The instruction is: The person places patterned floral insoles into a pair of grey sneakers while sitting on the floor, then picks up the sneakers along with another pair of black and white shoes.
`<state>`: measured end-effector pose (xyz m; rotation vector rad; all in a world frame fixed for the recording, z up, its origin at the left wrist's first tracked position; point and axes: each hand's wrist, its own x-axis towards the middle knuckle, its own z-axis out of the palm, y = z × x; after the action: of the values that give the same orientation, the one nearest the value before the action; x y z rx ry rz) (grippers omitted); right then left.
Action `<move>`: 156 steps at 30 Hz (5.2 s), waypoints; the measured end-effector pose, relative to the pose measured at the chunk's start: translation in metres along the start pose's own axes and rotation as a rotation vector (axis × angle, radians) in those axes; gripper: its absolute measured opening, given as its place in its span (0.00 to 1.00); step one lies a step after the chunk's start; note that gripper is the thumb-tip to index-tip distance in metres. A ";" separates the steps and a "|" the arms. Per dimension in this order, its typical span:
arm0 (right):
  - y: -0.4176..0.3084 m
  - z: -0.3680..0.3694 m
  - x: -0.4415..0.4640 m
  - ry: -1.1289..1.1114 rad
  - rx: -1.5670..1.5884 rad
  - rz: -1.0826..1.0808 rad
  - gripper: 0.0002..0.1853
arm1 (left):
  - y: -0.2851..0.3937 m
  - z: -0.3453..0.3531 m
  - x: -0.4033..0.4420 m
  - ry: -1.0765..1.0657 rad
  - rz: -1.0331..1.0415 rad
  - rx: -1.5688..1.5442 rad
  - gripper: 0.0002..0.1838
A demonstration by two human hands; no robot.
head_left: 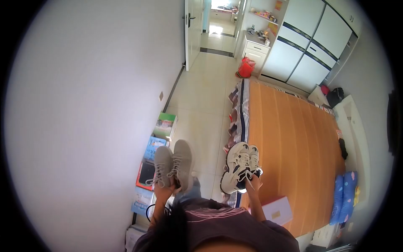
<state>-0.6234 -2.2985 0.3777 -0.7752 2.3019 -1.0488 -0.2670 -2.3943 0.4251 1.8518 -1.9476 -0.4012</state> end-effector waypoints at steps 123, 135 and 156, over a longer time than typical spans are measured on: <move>-0.271 -0.087 3.250 1.317 0.411 0.680 0.09 | 1.993 1.886 2.521 -0.942 1.003 -0.380 0.20; -0.021 -0.363 3.360 1.397 0.226 0.975 0.10 | 2.400 2.065 2.269 -1.421 0.908 -0.378 0.18; 0.384 -0.952 3.710 1.350 0.315 0.852 0.11 | 2.984 2.459 2.062 -0.744 1.231 -0.115 0.19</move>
<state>-4.0015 -4.0836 -0.0944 1.3692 2.7279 -1.6081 -4.1189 -4.4271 -0.0601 0.1388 -2.9659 -0.7781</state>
